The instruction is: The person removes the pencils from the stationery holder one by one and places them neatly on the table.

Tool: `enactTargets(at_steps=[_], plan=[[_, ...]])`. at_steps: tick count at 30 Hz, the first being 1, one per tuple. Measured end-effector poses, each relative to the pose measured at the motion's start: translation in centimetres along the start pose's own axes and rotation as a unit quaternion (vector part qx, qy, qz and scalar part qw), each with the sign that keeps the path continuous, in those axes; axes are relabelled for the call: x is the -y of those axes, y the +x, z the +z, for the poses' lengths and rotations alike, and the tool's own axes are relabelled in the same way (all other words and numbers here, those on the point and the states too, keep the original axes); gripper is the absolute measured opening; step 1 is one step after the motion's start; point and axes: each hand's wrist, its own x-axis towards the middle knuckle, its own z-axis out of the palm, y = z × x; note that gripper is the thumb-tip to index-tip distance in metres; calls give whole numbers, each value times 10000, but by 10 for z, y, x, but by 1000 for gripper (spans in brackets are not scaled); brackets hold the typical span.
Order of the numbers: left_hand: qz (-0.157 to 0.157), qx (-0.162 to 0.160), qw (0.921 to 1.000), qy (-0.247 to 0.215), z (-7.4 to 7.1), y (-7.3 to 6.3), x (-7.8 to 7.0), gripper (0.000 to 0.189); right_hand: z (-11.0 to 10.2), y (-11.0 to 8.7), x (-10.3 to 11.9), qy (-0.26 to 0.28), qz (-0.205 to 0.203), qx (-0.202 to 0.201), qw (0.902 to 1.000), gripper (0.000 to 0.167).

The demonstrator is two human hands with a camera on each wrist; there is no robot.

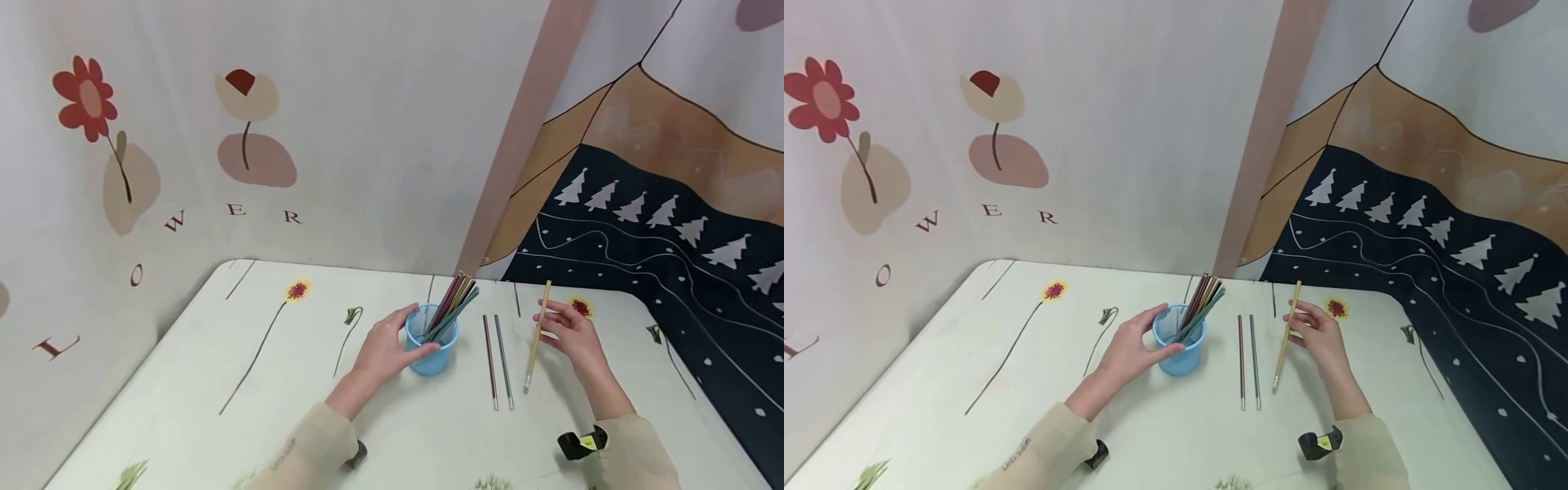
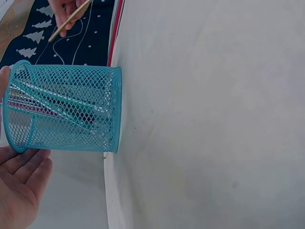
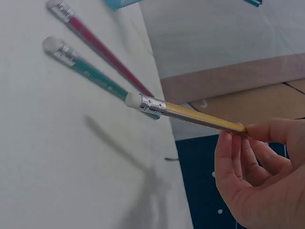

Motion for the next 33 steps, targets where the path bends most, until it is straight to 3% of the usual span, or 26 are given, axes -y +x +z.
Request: enactTargets(at_steps=[8, 15, 33], plan=[[-136, 65, 9999, -50, 0, 1, -1, 87, 6, 8, -19, -334, 411, 367, 9979, 51], [-112, 52, 9999, -7, 2, 1, -1, 87, 13, 10, -31, -692, 392, 597, 9950, 48], [-151, 67, 9999, -26, 1, 2, -4, 88, 21, 22, -37, -1248, 456, 441, 9902, 41]])
